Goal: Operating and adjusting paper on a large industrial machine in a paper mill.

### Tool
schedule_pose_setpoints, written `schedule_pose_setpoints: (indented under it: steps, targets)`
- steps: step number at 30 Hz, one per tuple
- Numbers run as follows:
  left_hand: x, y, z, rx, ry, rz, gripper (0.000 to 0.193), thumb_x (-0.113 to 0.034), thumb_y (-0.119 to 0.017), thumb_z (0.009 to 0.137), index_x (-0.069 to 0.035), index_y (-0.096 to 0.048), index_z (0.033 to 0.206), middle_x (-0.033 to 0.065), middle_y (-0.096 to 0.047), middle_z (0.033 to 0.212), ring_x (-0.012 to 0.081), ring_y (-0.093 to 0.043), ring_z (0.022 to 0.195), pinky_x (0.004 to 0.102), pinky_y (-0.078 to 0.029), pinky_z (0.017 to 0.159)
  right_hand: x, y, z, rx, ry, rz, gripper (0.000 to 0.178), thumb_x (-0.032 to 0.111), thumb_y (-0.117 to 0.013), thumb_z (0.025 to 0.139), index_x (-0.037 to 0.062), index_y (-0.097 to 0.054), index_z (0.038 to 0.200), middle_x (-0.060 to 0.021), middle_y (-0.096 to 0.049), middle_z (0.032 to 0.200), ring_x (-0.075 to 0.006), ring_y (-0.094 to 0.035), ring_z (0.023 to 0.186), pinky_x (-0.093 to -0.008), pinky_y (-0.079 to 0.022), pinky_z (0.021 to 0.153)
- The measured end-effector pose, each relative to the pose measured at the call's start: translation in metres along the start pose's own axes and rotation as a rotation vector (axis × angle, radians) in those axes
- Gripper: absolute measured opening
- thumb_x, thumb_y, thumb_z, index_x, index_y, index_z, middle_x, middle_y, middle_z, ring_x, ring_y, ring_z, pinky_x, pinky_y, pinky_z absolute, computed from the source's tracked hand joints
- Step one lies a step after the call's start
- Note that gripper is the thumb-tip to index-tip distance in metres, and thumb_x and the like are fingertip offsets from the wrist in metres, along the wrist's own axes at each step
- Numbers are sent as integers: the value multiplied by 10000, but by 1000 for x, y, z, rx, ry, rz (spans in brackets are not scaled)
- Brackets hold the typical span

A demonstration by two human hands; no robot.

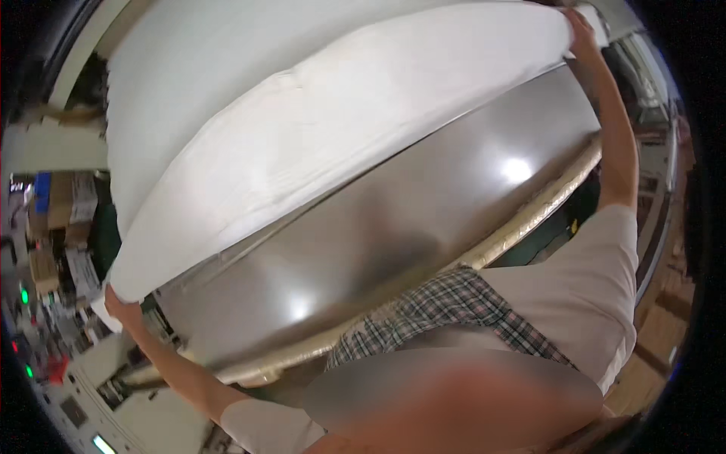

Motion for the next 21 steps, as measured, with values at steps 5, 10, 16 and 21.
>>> schedule_pose_setpoints:
  steps: [5, 10, 16, 21]
  targets:
    - [-37, 35, -67, 69, 50, 0, 527, -290, -592, 716, -7, -458, 1139, 204, -483, 1144, 383, -442, 1029, 455, -327, 875, -22, 3, -78, 57, 62, 81, 537, -87, -500, 666, 40, -454, 1186, -191, -472, 1185, -333, -442, 1117, -364, -351, 946]
    - [-78, 38, -169, 205, 210, 54, 491, -117, -581, 674, -70, -445, 1143, 149, -481, 1163, 327, -403, 1114, 468, -211, 985, -2, 9, -180, 287, 107, -109, 643, -122, -474, 649, 101, -386, 1245, -151, -358, 1296, -335, -339, 1191, -453, -298, 975]
    - [-89, 36, -261, 435, 329, 114, 546, -127, -633, 622, -95, -448, 1134, 112, -481, 1177, 287, -412, 1122, 471, -203, 1003, 69, 18, -230, 521, -8, -5, 588, -101, -466, 655, 128, -419, 1195, -139, -379, 1265, -324, -314, 1202, -437, -245, 1004]
    - [-82, 35, -278, 585, 406, 56, 567, -144, -648, 597, -110, -449, 1127, 81, -465, 1204, 247, -406, 1144, 451, -198, 1011, 93, 30, -226, 661, -44, 9, 577, -18, -608, 607, 104, -449, 1147, -128, -395, 1239, -316, -337, 1180, -422, -263, 989]
Point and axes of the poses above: each hand's wrist, its own z-axis towards the middle knuckle, its own y-axis out of the back of the hand, x = y × z, the point moved 4 cm from there along z, towards the middle knuckle
